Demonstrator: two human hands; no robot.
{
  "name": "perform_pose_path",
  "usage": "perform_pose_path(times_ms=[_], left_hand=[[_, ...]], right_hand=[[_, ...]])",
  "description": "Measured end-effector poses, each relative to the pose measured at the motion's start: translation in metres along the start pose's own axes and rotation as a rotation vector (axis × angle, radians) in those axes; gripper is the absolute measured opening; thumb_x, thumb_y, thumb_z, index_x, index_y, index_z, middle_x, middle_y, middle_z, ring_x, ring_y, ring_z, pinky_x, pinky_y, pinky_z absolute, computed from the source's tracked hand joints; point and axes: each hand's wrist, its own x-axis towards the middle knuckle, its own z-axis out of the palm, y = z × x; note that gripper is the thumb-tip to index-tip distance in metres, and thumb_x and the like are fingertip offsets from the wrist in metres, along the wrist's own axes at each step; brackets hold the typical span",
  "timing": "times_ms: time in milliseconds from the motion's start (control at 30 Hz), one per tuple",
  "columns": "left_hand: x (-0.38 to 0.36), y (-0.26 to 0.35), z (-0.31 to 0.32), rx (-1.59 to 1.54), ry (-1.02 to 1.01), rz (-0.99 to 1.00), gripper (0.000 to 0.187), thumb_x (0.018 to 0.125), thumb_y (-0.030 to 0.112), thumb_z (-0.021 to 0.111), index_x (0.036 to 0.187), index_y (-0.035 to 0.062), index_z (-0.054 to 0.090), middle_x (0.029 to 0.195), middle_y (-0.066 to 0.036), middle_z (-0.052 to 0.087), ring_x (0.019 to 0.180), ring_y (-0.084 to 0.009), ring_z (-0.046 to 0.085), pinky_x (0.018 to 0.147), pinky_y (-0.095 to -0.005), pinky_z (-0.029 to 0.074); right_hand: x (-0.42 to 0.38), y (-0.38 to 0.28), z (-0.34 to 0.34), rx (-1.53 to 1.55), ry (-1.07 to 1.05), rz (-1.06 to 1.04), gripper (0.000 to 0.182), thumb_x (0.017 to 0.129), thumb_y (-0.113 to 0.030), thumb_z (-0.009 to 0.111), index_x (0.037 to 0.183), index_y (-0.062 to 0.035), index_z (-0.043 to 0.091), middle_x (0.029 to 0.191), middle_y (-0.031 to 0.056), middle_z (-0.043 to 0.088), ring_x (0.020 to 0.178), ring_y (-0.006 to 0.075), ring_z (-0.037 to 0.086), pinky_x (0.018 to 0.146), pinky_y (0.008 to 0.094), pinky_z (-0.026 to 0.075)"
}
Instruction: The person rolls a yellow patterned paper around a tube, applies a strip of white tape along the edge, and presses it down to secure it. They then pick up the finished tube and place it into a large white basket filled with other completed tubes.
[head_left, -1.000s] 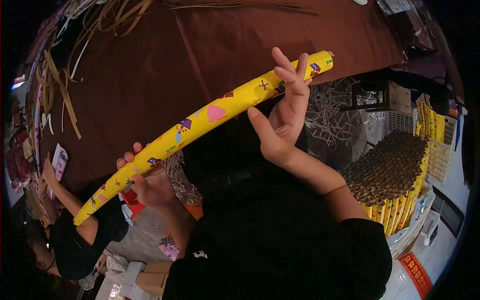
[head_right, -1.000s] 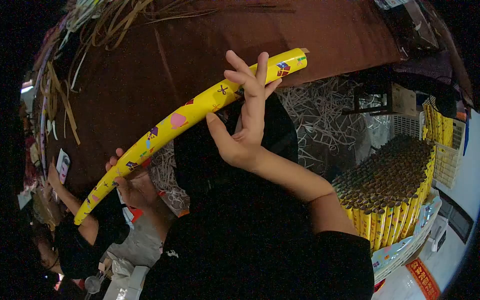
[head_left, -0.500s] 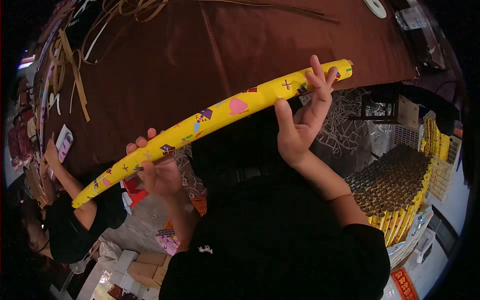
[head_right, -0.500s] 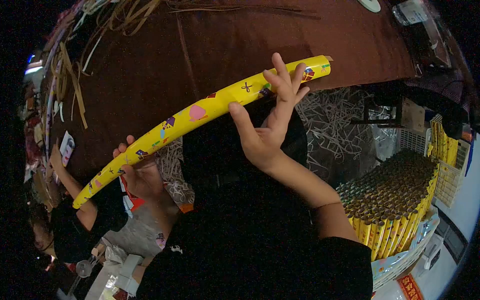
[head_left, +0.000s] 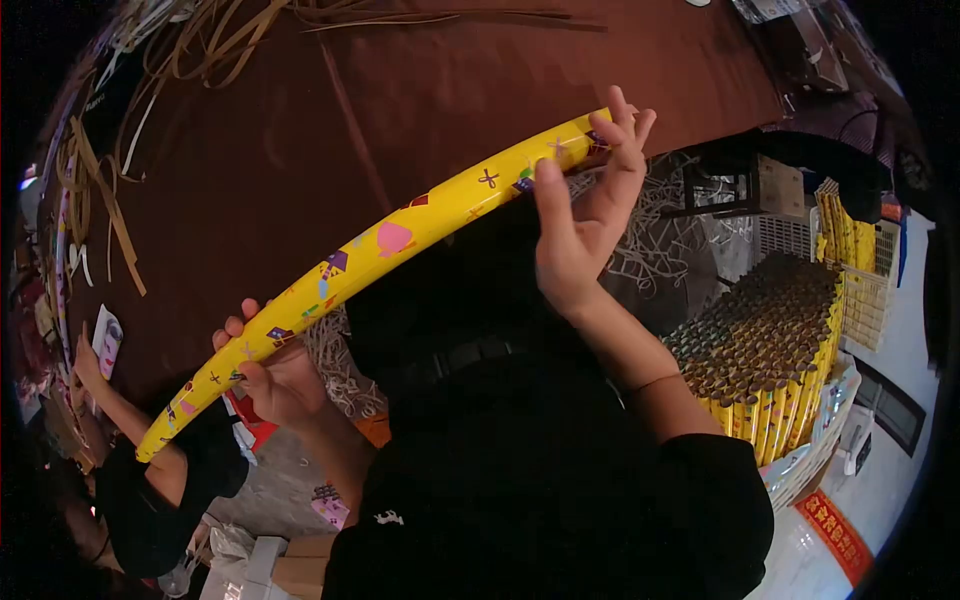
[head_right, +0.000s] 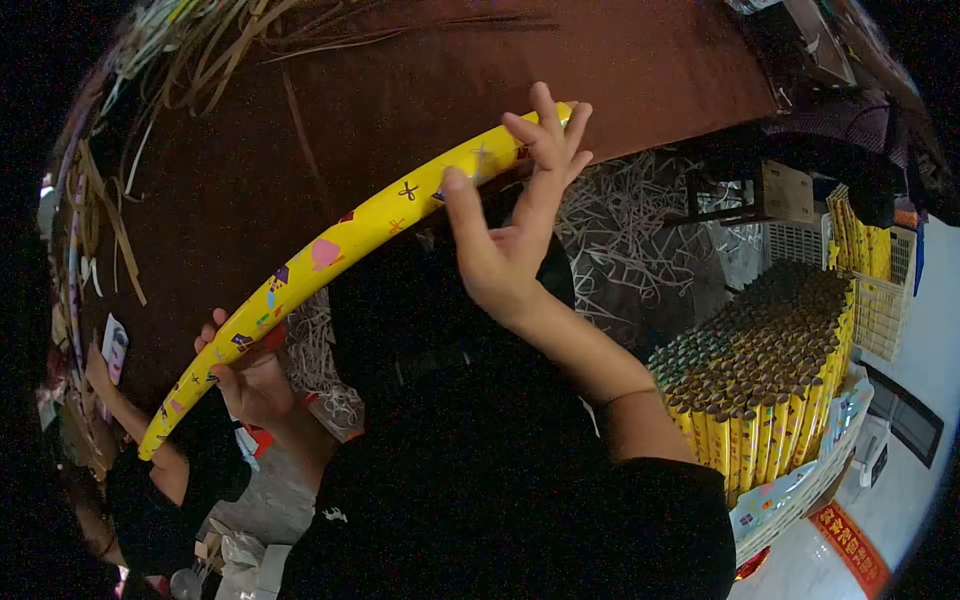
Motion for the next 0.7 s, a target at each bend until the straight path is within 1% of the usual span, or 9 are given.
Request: perform_pose_path(times_ms=[100, 200, 333, 400, 500, 533, 600, 633, 700], left_hand=[[-0.001, -0.001, 0.002, 0.008, 0.012, -0.001, 0.04, 0.094, 0.017, 0.061, 0.13, 0.0092, 0.047, 0.127, -0.007, 0.051, 0.131, -0.0288, 0.043, 0.106, -0.0569, 0.037], [-0.001, 0.0, -0.001, 0.025, 0.013, 0.012, 0.04, 0.094, 0.018, 0.061, 0.13, 0.0092, 0.047, 0.127, -0.006, 0.051, 0.131, -0.0287, 0.043, 0.106, -0.0568, 0.037], [0.0, 0.001, 0.002, 0.043, 0.014, 0.006, 0.039, 0.094, 0.018, 0.06, 0.13, 0.0087, 0.047, 0.127, -0.006, 0.051, 0.131, -0.0289, 0.044, 0.106, -0.0569, 0.037], [0.001, -0.002, 0.005, 0.021, -0.009, 0.006, 0.039, 0.094, 0.017, 0.06, 0.13, 0.0086, 0.047, 0.127, -0.007, 0.051, 0.131, -0.0288, 0.044, 0.107, -0.0566, 0.036], [0.001, -0.003, 0.005, 0.013, -0.016, 0.009, 0.039, 0.094, 0.017, 0.06, 0.13, 0.0083, 0.047, 0.127, -0.007, 0.051, 0.131, -0.0288, 0.043, 0.108, -0.0549, 0.036], [0.001, -0.002, 0.003, 0.006, -0.018, 0.008, 0.039, 0.094, 0.017, 0.06, 0.13, 0.0083, 0.047, 0.127, -0.007, 0.051, 0.131, -0.0288, 0.043, 0.108, -0.0549, 0.036], [0.0, 0.0, -0.002, 0.018, 0.008, 0.0, 0.038, 0.094, 0.018, 0.06, 0.129, 0.0072, 0.048, 0.128, -0.007, 0.051, 0.131, -0.0292, 0.043, 0.109, -0.0535, 0.035], [0.0, 0.0, -0.005, 0.011, 0.005, -0.002, 0.038, 0.094, 0.018, 0.06, 0.129, 0.0072, 0.048, 0.128, -0.007, 0.051, 0.131, -0.0292, 0.043, 0.109, -0.0535, 0.035], [0.0, 0.002, -0.009, 0.009, 0.007, -0.003, 0.038, 0.095, 0.018, 0.059, 0.129, 0.0059, 0.049, 0.129, -0.007, 0.051, 0.132, -0.0295, 0.042, 0.11, -0.0529, 0.035]], right_hand=[[-0.006, -0.01, 0.004, -0.093, -0.079, -0.016, 0.064, 0.079, -0.016, 0.074, 0.131, -0.0061, 0.039, 0.152, 0.0213, 0.027, 0.146, 0.0406, -0.002, 0.11, 0.0557, -0.013], [-0.011, -0.009, 0.013, -0.109, -0.112, -0.022, 0.064, 0.079, -0.018, 0.075, 0.131, -0.0066, 0.04, 0.153, 0.0194, 0.027, 0.146, 0.0413, -0.002, 0.11, 0.0566, -0.014], [-0.005, -0.006, 0.005, -0.082, -0.117, 0.004, 0.052, 0.085, -0.013, 0.067, 0.13, -0.0061, 0.042, 0.154, 0.0192, 0.025, 0.147, 0.0393, -0.003, 0.111, 0.054, -0.014], [0.001, 0.007, 0.0, -0.011, -0.034, 0.02, 0.049, 0.088, -0.022, 0.062, 0.13, -0.006, 0.043, 0.155, 0.0195, 0.021, 0.146, 0.0414, -0.003, 0.107, 0.0606, -0.017], [0.011, 0.025, -0.014, 0.023, 0.086, 0.044, 0.043, 0.091, -0.019, 0.057, 0.13, -0.0077, 0.043, 0.155, 0.0187, 0.022, 0.146, 0.0392, -0.004, 0.108, 0.0593, -0.015], [0.014, 0.028, -0.02, 0.005, 0.098, 0.057, 0.044, 0.091, -0.016, 0.058, 0.131, -0.0072, 0.042, 0.154, 0.0181, 0.023, 0.147, 0.0373, -0.002, 0.111, 0.0556, -0.012], [0.019, 0.041, -0.026, 0.223, 0.177, 0.075, 0.046, 0.091, -0.014, 0.06, 0.131, -0.0057, 0.041, 0.152, 0.0172, 0.026, 0.147, 0.036, 0.0, 0.113, 0.0512, -0.009], [0.019, 0.044, -0.031, 0.154, 0.196, 0.099, 0.05, 0.089, -0.012, 0.063, 0.132, -0.004, 0.039, 0.151, 0.0177, 0.029, 0.147, 0.0348, 0.003, 0.115, 0.0484, -0.005], [0.018, 0.041, -0.035, 0.096, 0.196, 0.08, 0.053, 0.087, -0.013, 0.066, 0.132, -0.0038, 0.039, 0.15, 0.0186, 0.03, 0.147, 0.0349, 0.004, 0.115, 0.0491, -0.005]])
